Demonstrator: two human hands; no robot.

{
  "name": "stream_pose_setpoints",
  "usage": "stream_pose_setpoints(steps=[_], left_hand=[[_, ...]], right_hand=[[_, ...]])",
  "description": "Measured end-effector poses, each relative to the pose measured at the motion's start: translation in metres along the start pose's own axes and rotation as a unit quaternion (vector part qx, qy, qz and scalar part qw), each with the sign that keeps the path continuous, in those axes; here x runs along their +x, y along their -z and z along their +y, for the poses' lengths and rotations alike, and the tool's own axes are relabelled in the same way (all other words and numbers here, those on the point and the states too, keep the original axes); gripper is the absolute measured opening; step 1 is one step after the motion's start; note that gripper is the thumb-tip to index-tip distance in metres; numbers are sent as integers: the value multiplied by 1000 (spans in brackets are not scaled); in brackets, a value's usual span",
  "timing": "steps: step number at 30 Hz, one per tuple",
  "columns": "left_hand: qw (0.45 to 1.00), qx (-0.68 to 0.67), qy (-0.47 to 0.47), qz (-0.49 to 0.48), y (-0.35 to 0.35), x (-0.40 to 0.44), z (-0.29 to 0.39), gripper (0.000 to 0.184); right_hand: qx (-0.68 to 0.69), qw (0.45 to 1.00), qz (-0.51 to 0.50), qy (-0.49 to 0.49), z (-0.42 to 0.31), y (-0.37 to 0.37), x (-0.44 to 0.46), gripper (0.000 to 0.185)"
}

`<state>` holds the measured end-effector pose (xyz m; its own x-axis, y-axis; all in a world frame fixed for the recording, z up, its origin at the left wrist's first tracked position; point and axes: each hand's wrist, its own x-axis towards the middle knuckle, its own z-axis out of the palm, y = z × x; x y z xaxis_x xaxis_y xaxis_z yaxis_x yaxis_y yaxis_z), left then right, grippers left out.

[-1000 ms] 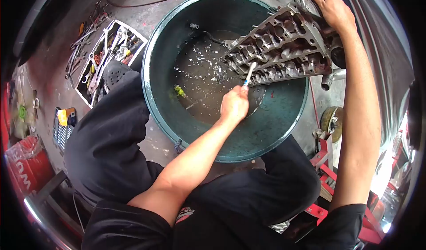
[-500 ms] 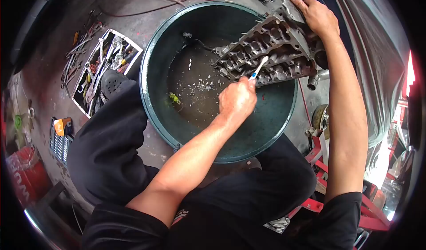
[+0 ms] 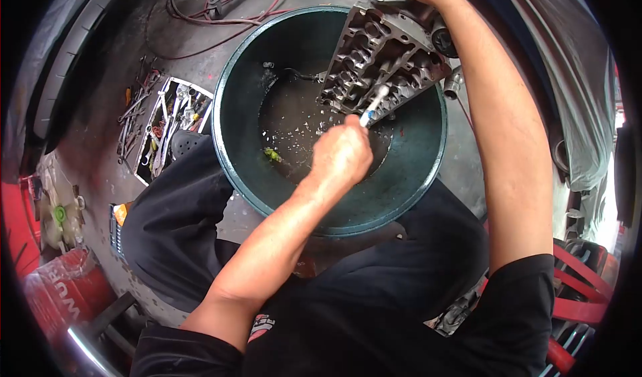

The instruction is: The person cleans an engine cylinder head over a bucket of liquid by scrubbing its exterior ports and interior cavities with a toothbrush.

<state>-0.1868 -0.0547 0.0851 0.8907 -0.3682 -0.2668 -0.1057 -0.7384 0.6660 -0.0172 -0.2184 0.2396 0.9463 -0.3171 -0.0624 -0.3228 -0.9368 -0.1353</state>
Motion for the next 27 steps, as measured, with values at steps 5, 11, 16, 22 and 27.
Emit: stream_pose_setpoints(steps=[5, 11, 16, 22, 27], left_hand=[[996, -47, -35, 62, -29, 45, 18, 28], [992, -112, -5, 61, -71, 38, 36, 25], [996, -66, -25, 46, -66, 70, 55, 24], [994, -97, -9, 56, -64, 58, 42, 28], [990, -124, -43, 54, -84, 52, 25, 23]], right_hand=[[-48, 996, 57, 43, 5, -5, 5, 57], [-33, 996, 72, 37, 8, -7, 2, 55], [-30, 999, 29, 11, 4, -5, -3, 55], [-23, 1000, 19, -3, -4, 1, -9, 56], [-56, 992, 109, 43, 4, -14, 4, 57]])
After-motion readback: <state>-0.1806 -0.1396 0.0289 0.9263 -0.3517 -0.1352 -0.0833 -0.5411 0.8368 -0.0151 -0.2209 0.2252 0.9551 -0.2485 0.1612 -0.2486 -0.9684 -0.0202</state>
